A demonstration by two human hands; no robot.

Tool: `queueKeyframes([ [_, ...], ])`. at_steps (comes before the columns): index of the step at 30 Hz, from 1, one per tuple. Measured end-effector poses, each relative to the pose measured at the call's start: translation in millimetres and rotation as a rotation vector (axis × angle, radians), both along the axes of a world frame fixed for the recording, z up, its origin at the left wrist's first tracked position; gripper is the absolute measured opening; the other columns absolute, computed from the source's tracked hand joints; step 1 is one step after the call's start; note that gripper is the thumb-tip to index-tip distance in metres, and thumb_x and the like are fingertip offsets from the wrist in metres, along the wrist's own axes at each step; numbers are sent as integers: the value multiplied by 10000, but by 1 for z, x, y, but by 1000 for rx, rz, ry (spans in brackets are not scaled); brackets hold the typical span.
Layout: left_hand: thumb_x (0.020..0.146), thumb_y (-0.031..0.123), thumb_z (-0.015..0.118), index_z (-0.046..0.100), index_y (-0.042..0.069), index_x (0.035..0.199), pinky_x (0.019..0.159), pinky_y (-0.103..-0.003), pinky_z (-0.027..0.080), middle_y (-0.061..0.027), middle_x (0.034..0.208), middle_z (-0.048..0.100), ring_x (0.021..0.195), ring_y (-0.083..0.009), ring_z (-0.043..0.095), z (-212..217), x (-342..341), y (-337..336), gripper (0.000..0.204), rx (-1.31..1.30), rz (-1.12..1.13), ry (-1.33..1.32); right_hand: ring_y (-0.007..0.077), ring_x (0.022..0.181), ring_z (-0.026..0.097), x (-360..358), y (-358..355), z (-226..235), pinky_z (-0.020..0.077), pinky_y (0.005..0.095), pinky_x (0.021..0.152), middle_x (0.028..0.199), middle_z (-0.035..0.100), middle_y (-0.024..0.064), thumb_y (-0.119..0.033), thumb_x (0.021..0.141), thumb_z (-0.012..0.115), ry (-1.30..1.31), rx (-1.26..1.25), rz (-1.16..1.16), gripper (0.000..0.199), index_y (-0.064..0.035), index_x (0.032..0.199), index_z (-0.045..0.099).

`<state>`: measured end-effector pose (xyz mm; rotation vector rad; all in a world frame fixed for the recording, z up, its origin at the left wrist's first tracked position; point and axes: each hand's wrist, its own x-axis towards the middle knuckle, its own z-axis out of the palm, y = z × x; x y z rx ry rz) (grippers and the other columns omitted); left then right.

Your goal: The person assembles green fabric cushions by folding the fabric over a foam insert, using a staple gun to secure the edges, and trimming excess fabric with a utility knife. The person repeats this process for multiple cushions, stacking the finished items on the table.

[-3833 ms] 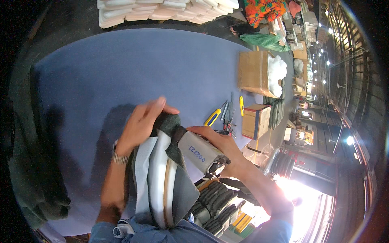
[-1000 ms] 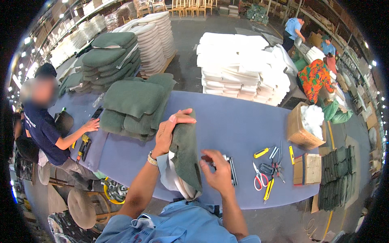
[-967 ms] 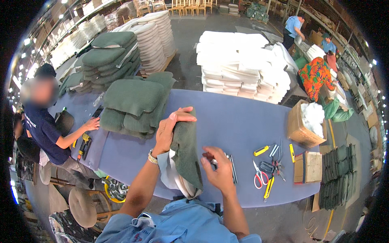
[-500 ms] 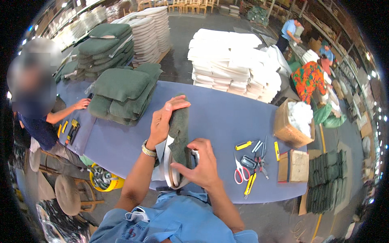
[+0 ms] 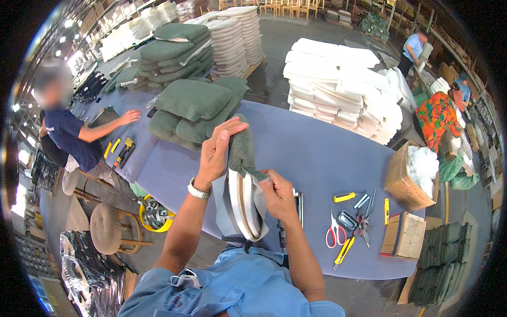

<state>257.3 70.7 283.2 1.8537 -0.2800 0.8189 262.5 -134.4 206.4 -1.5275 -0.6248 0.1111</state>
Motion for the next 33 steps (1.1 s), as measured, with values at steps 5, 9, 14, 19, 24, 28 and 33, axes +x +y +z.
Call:
queueKeyframes([
  [5,1101,322,438,790,44,997,1041,-436,423,-79,928,741,935,-245,655,36,-19,16,460,409,72,23,135,781,567,-2,-3,6,476,297,729,838,639,88,-358,1044,590,-25,43,175,379,10,1069,676],
  [9,1082,374,457,767,36,835,964,-438,460,-82,758,679,765,-285,623,48,-38,7,521,550,-82,33,165,690,507,-6,-4,-8,458,330,663,761,591,97,-336,1028,593,-27,37,219,340,-5,969,637],
  [14,1093,389,427,732,8,789,778,-396,501,-99,751,679,720,-284,627,36,-65,7,575,572,136,19,241,634,402,3,15,26,395,377,595,704,449,148,-217,996,597,-79,-50,44,277,4,847,518],
  [19,1040,398,576,735,7,881,691,-371,474,-126,825,691,759,-282,639,22,-107,17,451,324,503,-116,317,671,526,34,53,80,441,389,627,771,561,153,-206,971,659,-447,56,218,239,5,883,589],
  [24,874,475,801,607,-11,1273,941,-384,531,-181,1182,687,1065,-315,694,-29,-157,1,659,247,560,26,382,746,589,45,89,91,438,462,627,795,590,130,-314,957,674,-609,-74,434,287,-48,866,614],
  [28,855,307,844,599,13,1318,899,-395,564,-182,1140,737,1047,-266,729,-106,-165,-41,600,8,647,474,367,755,603,38,98,32,448,470,643,792,608,102,-321,955,670,-593,-365,531,284,-67,842,615],
  [33,823,239,869,592,39,1326,855,-414,584,-201,1069,747,1005,-352,738,-211,-188,-63,608,-291,649,648,303,1012,671,10,67,-66,516,427,868,1021,741,76,-233,902,745,-390,-399,527,160,-75,899,720],
])
